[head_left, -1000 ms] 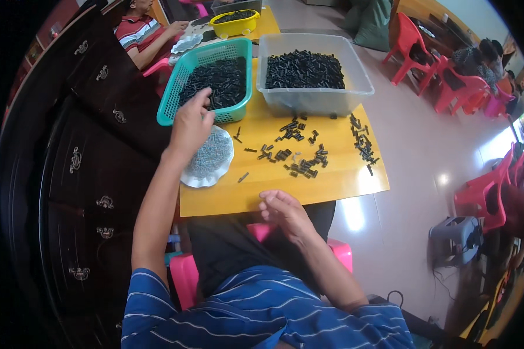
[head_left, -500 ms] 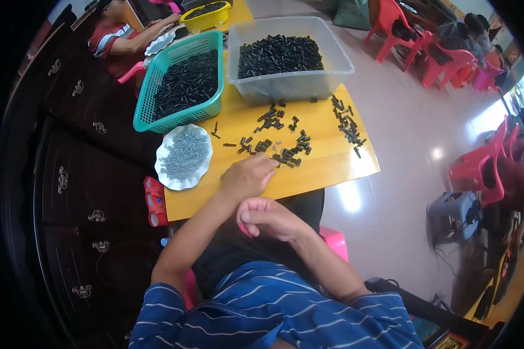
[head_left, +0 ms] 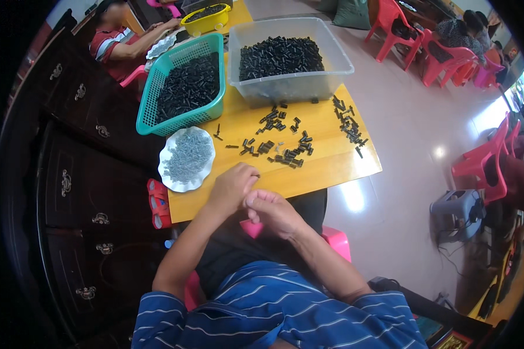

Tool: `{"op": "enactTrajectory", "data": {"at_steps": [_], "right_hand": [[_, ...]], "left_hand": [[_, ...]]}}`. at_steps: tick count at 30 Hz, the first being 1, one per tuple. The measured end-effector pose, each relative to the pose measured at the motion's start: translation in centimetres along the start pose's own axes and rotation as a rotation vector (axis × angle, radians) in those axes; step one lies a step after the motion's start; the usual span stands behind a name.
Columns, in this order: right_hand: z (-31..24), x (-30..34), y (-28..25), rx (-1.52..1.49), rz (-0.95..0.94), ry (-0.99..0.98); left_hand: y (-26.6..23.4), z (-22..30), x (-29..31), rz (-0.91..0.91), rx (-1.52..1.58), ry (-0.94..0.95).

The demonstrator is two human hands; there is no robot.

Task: The person picks up screws and plastic components from the table, inserts the screws into the plastic pieces by hand, and places the assembled components onto the table.

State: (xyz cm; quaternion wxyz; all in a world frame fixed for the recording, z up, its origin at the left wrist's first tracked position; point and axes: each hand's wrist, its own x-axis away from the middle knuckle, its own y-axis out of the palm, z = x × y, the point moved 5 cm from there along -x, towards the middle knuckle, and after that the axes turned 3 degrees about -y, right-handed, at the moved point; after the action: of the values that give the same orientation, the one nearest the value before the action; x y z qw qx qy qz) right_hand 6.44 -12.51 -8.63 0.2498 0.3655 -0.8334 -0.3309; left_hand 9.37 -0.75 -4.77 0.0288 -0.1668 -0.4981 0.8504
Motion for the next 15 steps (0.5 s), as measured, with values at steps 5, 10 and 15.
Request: {"op": "enactTrajectory", "data": {"at_steps": [5, 10, 15], "right_hand": [[-1.2, 0.0, -1.0, -0.048, 0.279, -0.209], [-1.6, 0.0, -1.1, -0.024, 0.308, -0.249], [-2.2, 0.1, -1.7, -0.031, 0.322, -0.294]], "left_hand": [[-4.1, 1.2, 1.2, 0.102, 0.241, -0.117], [-4.7, 3.4, 1.0, 0.061, 0.235, 0.026], [-4.3, 3.8, -0.1, 0.018, 0.314, -0.007]]}}
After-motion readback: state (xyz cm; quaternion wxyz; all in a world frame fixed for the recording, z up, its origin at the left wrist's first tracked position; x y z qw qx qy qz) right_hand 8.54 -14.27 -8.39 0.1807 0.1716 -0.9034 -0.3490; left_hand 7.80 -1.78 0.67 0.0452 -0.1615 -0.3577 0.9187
